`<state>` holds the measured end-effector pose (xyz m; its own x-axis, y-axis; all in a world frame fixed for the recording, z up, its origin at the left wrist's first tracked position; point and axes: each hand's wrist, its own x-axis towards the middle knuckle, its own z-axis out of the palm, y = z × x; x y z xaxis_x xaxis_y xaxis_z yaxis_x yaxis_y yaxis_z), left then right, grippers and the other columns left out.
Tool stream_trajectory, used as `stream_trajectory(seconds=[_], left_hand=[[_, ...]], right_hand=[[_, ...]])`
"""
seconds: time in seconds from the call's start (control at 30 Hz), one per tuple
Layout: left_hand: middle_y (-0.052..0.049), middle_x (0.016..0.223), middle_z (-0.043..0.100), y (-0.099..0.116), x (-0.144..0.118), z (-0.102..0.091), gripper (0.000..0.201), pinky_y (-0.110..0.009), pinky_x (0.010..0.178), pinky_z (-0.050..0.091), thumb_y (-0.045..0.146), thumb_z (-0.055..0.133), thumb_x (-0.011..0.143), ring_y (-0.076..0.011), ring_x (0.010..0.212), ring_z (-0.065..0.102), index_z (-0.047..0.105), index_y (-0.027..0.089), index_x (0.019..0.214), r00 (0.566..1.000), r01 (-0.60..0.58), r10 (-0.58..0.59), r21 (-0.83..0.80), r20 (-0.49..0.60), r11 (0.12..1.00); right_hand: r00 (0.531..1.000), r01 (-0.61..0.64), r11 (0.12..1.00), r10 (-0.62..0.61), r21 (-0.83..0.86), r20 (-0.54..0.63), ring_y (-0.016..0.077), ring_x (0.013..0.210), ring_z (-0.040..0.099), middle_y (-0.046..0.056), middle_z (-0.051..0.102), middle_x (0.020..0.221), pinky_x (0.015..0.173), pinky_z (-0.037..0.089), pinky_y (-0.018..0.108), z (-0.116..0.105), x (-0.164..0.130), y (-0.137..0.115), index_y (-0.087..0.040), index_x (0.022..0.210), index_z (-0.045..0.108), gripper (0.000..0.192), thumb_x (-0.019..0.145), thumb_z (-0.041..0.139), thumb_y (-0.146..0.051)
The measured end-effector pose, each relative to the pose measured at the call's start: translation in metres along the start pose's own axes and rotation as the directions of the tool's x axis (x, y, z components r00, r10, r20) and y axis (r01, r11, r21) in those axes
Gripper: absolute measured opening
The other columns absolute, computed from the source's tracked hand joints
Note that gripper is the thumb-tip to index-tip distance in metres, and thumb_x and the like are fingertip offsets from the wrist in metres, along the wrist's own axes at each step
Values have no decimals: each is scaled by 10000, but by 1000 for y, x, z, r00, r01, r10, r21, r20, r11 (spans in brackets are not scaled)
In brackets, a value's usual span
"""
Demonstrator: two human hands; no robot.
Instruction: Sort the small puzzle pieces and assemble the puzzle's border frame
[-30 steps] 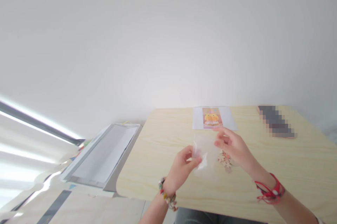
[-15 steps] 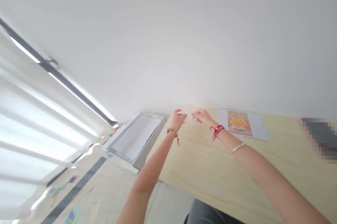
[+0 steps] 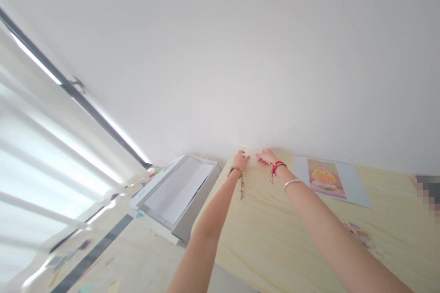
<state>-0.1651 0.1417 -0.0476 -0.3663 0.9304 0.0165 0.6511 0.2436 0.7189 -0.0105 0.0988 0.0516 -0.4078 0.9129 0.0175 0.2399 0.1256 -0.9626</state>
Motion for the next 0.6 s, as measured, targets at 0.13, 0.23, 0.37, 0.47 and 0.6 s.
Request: stream_trajectory(seconds=[0.13,0.23,0.37,0.47,0.6], left_hand=[[-79,1135,530,4,-1,-3,317,-398,804,487,332,513,864,-197,962,553,506,161,1131,1000,-9,8,-38,-20,999],[-79,1138,529,10,0,-14,315,-399,804,488,332,509,866,-194,961,553,506,163,1131,998,-35,32,-45,-62,998],[-124,1072,559,25,-9,-36,276,-382,861,442,260,531,849,-204,956,559,530,123,1088,989,-106,102,-26,-110,994],[-113,1050,571,40,-42,-40,245,-342,851,431,231,513,845,-178,888,573,535,140,1072,972,-226,224,-33,-69,973],[-32,976,603,55,-119,-15,188,-288,805,441,235,587,783,-138,781,583,579,206,968,852,-478,491,-112,179,871]], right_hand=[[1000,-17,1000,17,-7,9,193,955,553,76,536,1142,790,479,404,-9,-5,3,-163,1145,510,338,857,511,-339],[999,-37,999,37,-12,16,198,956,553,74,537,1140,789,479,405,-24,-7,5,-158,1144,511,343,855,514,-340],[998,-63,998,64,-22,12,195,951,555,74,539,1134,786,481,398,-62,-14,7,-154,1134,517,337,854,515,-342],[995,-99,994,99,-37,9,138,723,579,52,619,876,656,490,306,-105,-39,16,-135,1018,586,273,817,564,-319],[998,-55,991,57,-119,13,108,528,516,2,590,629,503,417,241,-160,-118,55,-162,967,635,296,778,553,-375]])
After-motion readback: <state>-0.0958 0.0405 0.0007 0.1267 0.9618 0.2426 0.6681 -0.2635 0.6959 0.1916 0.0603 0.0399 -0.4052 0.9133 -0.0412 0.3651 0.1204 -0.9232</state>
